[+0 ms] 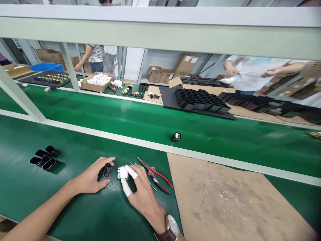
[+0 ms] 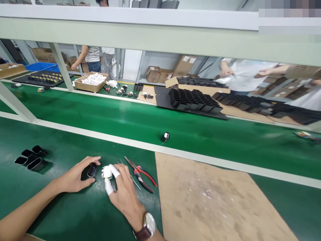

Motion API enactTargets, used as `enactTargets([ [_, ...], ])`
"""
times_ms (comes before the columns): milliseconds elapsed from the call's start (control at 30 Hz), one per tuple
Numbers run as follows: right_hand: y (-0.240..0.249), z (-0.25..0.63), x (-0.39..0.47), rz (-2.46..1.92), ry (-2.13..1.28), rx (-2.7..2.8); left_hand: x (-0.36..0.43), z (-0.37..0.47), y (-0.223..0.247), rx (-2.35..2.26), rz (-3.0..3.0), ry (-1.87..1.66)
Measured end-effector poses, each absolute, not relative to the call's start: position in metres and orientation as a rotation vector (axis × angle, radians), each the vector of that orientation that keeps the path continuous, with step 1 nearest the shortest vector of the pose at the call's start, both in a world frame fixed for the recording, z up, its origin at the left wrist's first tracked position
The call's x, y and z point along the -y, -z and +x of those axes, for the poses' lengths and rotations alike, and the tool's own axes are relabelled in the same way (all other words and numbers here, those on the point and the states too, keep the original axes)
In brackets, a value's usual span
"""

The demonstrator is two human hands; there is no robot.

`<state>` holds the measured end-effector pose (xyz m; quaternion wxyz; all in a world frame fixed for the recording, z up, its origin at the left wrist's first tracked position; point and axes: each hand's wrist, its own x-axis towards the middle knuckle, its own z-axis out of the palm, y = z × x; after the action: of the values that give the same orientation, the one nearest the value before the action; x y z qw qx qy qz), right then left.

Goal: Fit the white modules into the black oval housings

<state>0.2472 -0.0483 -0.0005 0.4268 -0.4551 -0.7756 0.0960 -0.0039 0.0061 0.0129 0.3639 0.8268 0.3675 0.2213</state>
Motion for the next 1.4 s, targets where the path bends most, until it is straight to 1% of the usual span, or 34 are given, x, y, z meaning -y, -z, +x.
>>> enactTargets([
  [167, -0.007, 0.243, 0.052, -1.077, -0.171, 1.925, -0.01, -0.002, 0.001, -1.111, 2.224, -0.651],
  [300, -0.005, 0.245, 0.05, -1.078, -0.134, 1.914, -0.015, -0.008, -0.004, -1.109, 2.249, -0.644],
  [533, 0.0, 0.25, 0.047, -1.095, -0.116, 1.878, -0.015, -0.019, -0.022, -0.947, 2.141, -0.466],
  [800, -0.006, 0.249, 0.049, -1.104, -0.134, 1.876, -0.008, -0.007, -0.03, -0.782, 2.188, -0.237],
  [867, -0.007, 0.25, 0.048, -1.113, -0.121, 1.865, -0.007, -0.004, -0.027, -0.812, 2.162, -0.268],
  [1067, -0.006, 0.25, 0.052, -1.014, -0.163, 1.895, -0.008, 0.001, -0.012, -0.871, 2.279, -0.617],
  [1400, -0.006, 0.242, 0.06, -0.985, -0.141, 2.005, -0.003, 0.008, -0.004, -0.847, 2.4, -0.725],
])
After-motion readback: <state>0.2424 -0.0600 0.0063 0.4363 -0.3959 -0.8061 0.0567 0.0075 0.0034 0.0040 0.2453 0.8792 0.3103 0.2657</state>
